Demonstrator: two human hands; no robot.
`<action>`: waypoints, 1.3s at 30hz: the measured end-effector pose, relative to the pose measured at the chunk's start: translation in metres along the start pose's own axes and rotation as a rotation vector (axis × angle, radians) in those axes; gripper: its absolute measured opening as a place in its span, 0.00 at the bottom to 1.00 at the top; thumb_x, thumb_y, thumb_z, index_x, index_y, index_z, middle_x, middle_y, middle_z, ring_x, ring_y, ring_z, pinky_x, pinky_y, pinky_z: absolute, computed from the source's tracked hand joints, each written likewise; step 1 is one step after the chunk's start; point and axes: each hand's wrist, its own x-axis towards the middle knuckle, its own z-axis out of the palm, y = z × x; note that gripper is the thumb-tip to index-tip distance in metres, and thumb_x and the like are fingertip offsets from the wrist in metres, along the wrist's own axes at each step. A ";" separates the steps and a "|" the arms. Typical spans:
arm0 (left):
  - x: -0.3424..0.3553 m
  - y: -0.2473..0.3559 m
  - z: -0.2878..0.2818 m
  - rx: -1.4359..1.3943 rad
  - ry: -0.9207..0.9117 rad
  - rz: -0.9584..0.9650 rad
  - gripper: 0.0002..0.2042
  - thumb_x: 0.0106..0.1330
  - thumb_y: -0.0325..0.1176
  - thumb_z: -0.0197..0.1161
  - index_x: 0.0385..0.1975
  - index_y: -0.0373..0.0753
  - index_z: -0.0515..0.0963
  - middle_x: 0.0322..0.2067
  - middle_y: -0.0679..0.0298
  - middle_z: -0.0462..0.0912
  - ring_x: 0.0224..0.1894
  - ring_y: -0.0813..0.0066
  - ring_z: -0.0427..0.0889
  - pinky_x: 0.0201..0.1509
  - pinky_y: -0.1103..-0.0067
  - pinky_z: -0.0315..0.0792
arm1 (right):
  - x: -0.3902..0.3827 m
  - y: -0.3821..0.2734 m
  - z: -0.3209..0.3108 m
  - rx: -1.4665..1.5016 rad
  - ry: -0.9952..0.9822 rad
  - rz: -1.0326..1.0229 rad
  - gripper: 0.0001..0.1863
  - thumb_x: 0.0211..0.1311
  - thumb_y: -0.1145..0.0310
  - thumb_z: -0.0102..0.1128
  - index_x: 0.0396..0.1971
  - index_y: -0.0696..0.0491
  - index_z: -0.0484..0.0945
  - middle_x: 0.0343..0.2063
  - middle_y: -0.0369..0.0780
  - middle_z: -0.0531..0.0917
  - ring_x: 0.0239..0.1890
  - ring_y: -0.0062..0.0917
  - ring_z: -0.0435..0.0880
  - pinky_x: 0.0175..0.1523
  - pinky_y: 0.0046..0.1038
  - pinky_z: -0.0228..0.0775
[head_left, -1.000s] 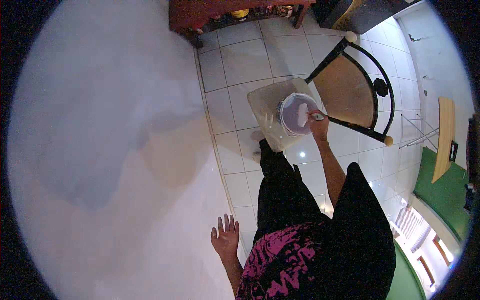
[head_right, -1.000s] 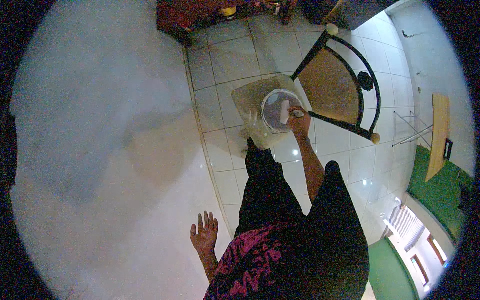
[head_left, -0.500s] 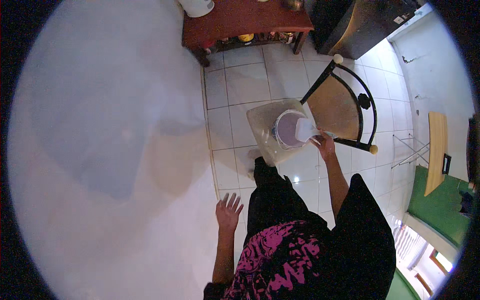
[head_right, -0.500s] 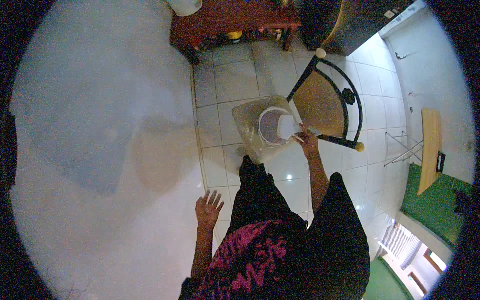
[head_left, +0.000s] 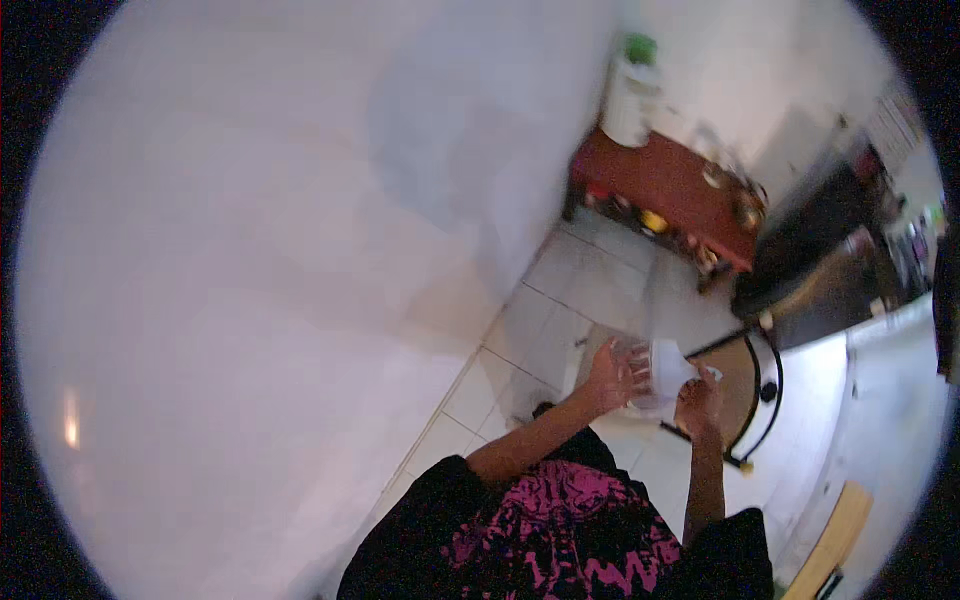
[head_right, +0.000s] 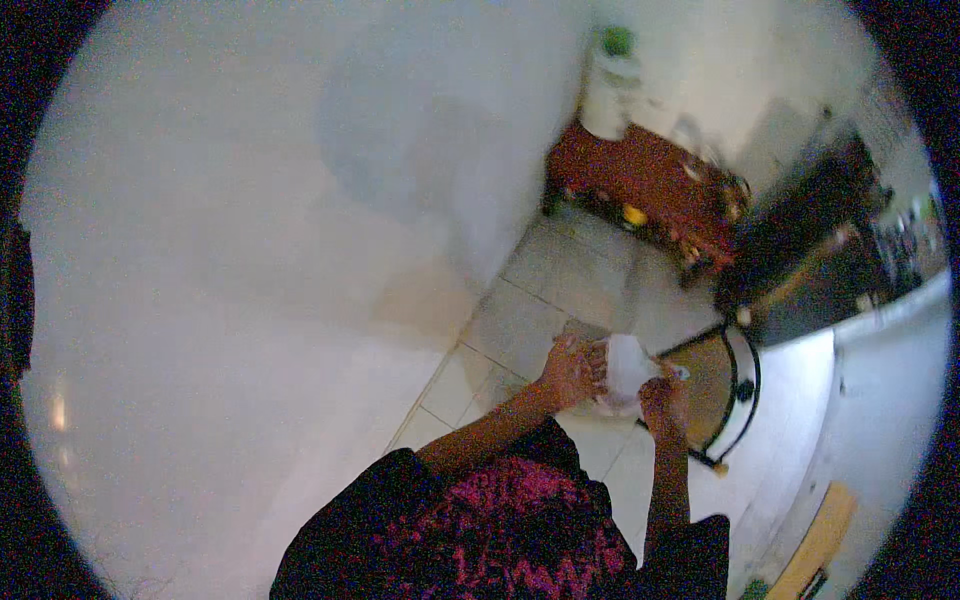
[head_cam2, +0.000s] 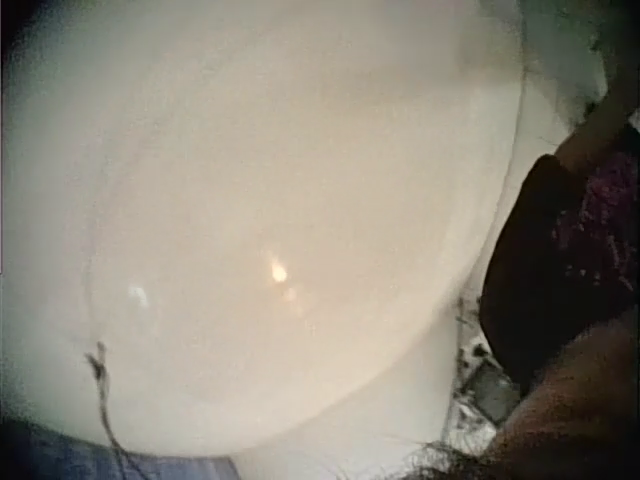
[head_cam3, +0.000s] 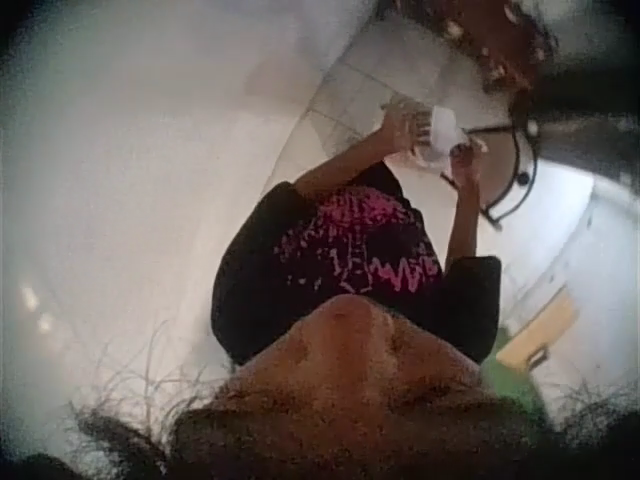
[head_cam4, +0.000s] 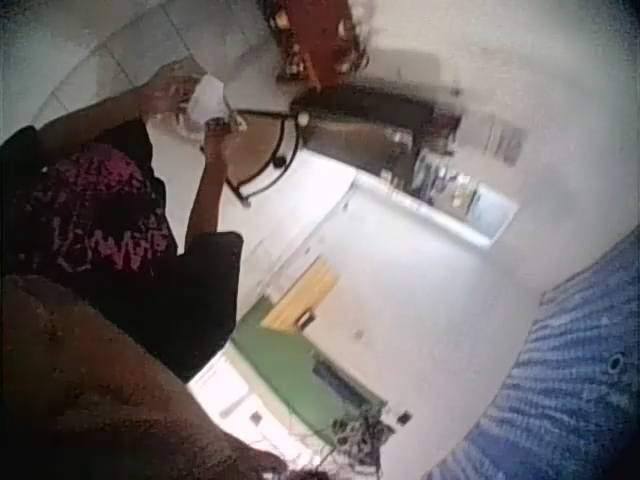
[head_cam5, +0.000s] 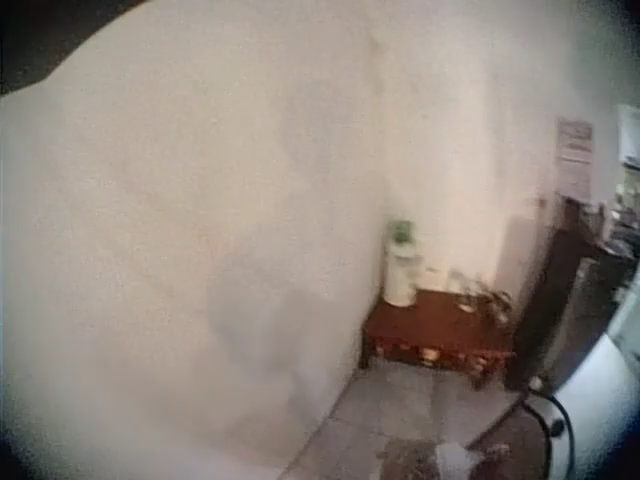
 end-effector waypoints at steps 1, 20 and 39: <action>-0.021 0.010 0.019 -0.052 0.019 0.030 0.26 0.63 0.58 0.42 0.51 0.45 0.69 0.50 0.59 0.73 0.52 0.55 0.70 0.56 0.50 0.59 | -0.001 -0.005 0.025 -0.036 -0.013 -0.014 0.10 0.59 0.61 0.58 0.37 0.50 0.78 0.14 0.29 0.66 0.20 0.18 0.68 0.26 0.25 0.62; -0.279 0.171 0.043 -0.365 -0.086 1.122 0.31 0.66 0.53 0.36 0.64 0.40 0.52 0.64 0.49 0.52 0.67 0.51 0.52 0.67 0.51 0.48 | 0.036 0.017 0.572 -0.825 -1.459 -0.934 0.10 0.53 0.69 0.66 0.34 0.56 0.81 0.33 0.39 0.84 0.36 0.23 0.83 0.43 0.25 0.76; -0.297 0.172 -0.021 -0.616 0.114 1.223 0.29 0.66 0.50 0.41 0.63 0.40 0.54 0.64 0.50 0.55 0.66 0.50 0.54 0.67 0.53 0.49 | 0.114 0.087 0.542 -0.943 -1.982 -1.007 0.14 0.49 0.71 0.64 0.39 0.50 0.80 0.41 0.38 0.83 0.44 0.29 0.82 0.48 0.30 0.74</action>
